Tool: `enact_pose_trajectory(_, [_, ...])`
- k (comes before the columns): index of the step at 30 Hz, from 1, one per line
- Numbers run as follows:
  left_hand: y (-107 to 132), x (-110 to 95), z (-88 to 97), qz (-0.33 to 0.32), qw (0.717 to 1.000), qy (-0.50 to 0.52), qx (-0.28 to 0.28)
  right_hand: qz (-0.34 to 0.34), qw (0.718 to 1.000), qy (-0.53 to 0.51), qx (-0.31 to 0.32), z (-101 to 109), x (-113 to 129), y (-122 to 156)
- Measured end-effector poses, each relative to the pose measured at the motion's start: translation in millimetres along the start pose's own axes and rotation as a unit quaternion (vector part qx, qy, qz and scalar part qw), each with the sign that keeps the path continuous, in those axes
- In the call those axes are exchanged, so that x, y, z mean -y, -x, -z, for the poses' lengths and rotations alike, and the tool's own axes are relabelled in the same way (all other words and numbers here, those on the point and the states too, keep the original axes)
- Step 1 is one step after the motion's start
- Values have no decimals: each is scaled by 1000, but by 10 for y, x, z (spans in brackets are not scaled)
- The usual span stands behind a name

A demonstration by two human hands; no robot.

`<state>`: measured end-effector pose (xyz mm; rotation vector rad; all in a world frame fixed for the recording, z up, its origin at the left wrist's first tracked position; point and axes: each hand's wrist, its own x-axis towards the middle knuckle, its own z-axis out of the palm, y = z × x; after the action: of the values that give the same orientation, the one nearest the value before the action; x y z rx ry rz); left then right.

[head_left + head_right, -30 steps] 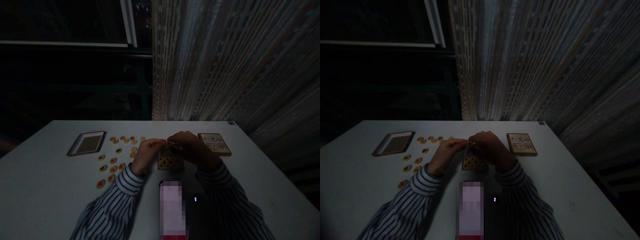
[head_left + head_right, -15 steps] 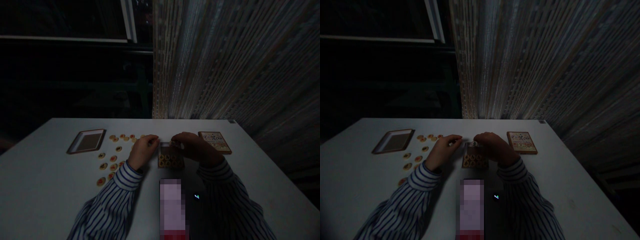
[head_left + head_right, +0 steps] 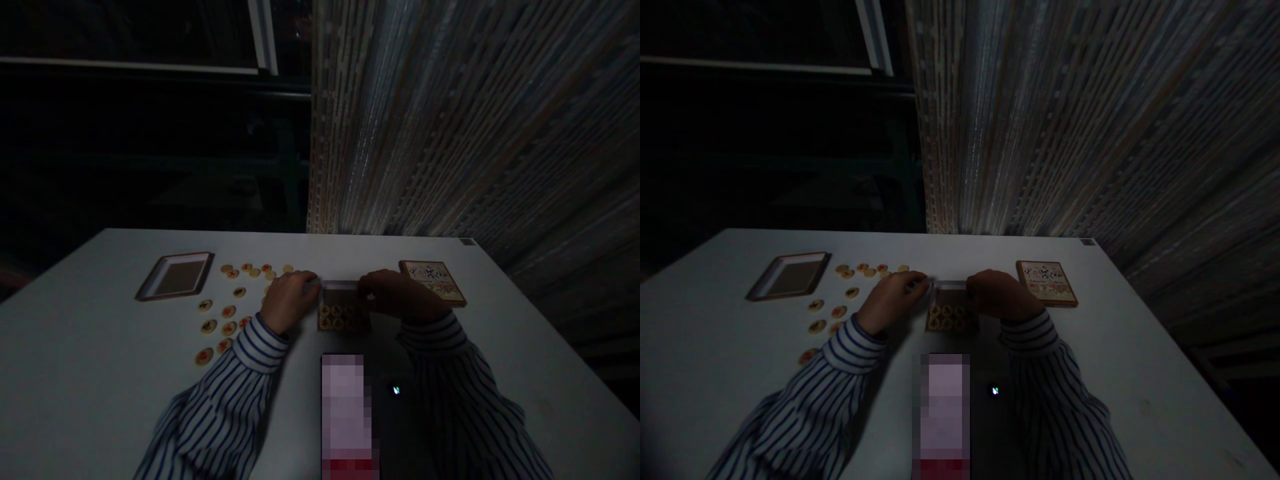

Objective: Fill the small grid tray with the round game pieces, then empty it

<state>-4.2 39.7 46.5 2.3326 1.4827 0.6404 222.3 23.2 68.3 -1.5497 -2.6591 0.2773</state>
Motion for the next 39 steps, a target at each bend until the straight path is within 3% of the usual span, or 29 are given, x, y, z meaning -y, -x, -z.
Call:
enact_pose_trajectory(10, [4, 1, -6, -10, 998, -62, 29, -20, 999, 2, 43, -37, 22, -32])
enact_pose_trajectory(22, [6, -12, 8, -10, 995, -88, 46, -55, 988, 81, 119, -186, 30, -108])
enact_pose_trajectory(39, [9, 1, 0, -19, 993, -106, 45, -61, 987, 88, 117, -216, 11, -108])
